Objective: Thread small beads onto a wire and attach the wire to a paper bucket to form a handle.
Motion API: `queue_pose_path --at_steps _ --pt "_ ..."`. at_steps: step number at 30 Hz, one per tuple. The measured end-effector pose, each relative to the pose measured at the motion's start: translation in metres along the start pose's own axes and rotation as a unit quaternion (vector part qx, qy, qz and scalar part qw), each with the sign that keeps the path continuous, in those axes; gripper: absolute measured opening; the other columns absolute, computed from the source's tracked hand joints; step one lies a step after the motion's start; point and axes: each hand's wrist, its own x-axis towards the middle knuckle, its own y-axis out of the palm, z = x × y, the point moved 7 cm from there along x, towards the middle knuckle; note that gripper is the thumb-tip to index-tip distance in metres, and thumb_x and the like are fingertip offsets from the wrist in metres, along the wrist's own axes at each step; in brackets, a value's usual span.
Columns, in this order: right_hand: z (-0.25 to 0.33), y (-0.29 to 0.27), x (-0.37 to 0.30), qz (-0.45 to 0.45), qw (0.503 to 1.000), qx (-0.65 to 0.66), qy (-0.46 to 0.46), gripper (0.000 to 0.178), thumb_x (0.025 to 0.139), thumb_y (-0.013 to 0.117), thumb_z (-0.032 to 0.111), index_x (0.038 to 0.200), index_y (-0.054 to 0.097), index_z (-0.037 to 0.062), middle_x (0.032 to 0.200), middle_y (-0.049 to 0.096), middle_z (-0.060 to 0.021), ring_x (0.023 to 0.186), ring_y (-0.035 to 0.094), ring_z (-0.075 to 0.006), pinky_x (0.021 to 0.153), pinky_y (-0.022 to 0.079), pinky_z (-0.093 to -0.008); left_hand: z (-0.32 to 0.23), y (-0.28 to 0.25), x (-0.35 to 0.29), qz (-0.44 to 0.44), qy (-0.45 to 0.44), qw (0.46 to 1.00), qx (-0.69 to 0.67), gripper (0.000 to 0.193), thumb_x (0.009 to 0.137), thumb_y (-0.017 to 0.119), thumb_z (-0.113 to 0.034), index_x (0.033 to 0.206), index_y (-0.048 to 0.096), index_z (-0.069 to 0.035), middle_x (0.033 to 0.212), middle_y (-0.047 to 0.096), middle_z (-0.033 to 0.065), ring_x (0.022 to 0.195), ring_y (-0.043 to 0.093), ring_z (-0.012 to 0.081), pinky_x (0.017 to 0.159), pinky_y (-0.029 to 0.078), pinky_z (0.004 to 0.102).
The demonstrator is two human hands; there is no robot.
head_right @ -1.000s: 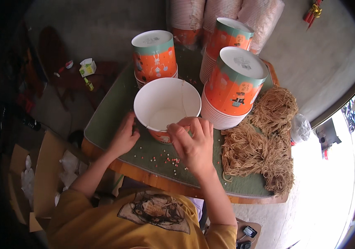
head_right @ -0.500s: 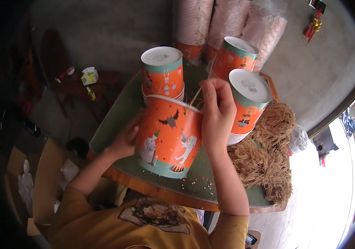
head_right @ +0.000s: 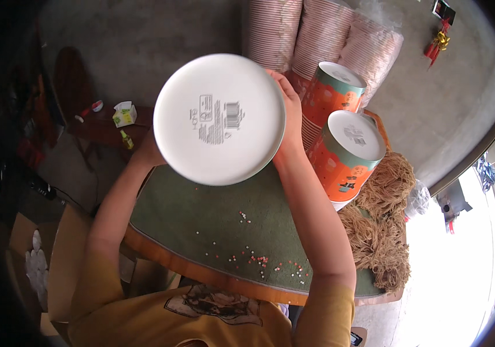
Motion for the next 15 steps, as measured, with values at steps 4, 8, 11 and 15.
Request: queue_pose_path --at_steps 4,8,11,15 --pt "-0.007 -0.013 0.045 -0.01 1.0 -0.023 0.013 0.013 0.096 0.054 0.013 0.101 0.06 0.0022 0.086 0.065 -0.0023 0.072 0.062 -0.0083 0.064 0.051 -0.0211 -0.009 -0.008 0.024 -0.039 0.1 0.985 -0.132 0.151 0.04 0.097 -0.045 0.154 0.003 -0.011 0.156 0.02 0.0143 0.145 0.02 0.0285 0.118 0.019 0.0429" --pt "-0.001 -0.008 0.057 -0.013 0.997 -0.051 -0.055 0.015 0.096 0.054 0.016 0.097 0.059 0.0025 0.08 0.062 -0.0009 0.067 0.058 -0.0078 0.061 0.048 -0.0214 -0.005 -0.019 0.039 -0.091 0.104 0.971 -0.195 0.147 0.045 0.097 -0.035 0.154 0.001 -0.012 0.156 0.021 0.0142 0.144 0.022 0.027 0.117 0.02 0.0425" --pt "0.009 -0.008 0.06 -0.025 0.982 -0.169 -0.081 0.02 0.096 0.051 0.021 0.096 0.059 0.0022 0.081 0.061 -0.0022 0.07 0.058 -0.0094 0.065 0.047 -0.0247 0.008 -0.027 0.046 -0.1 0.071 0.986 -0.115 0.14 0.054 0.093 -0.041 0.154 -0.001 -0.013 0.149 0.031 0.0146 0.142 0.026 0.0298 0.117 0.02 0.0443" --pt "-0.002 -0.012 0.063 -0.047 0.989 -0.133 -0.052 0.024 0.096 0.05 0.024 0.1 0.059 0.002 0.087 0.062 -0.0037 0.077 0.059 -0.0117 0.07 0.048 -0.0268 0.024 -0.01 0.054 -0.092 0.003 0.974 -0.205 0.14 0.053 0.092 -0.045 0.154 -0.001 -0.019 0.152 0.024 0.0142 0.143 0.021 0.0295 0.117 0.02 0.0444"
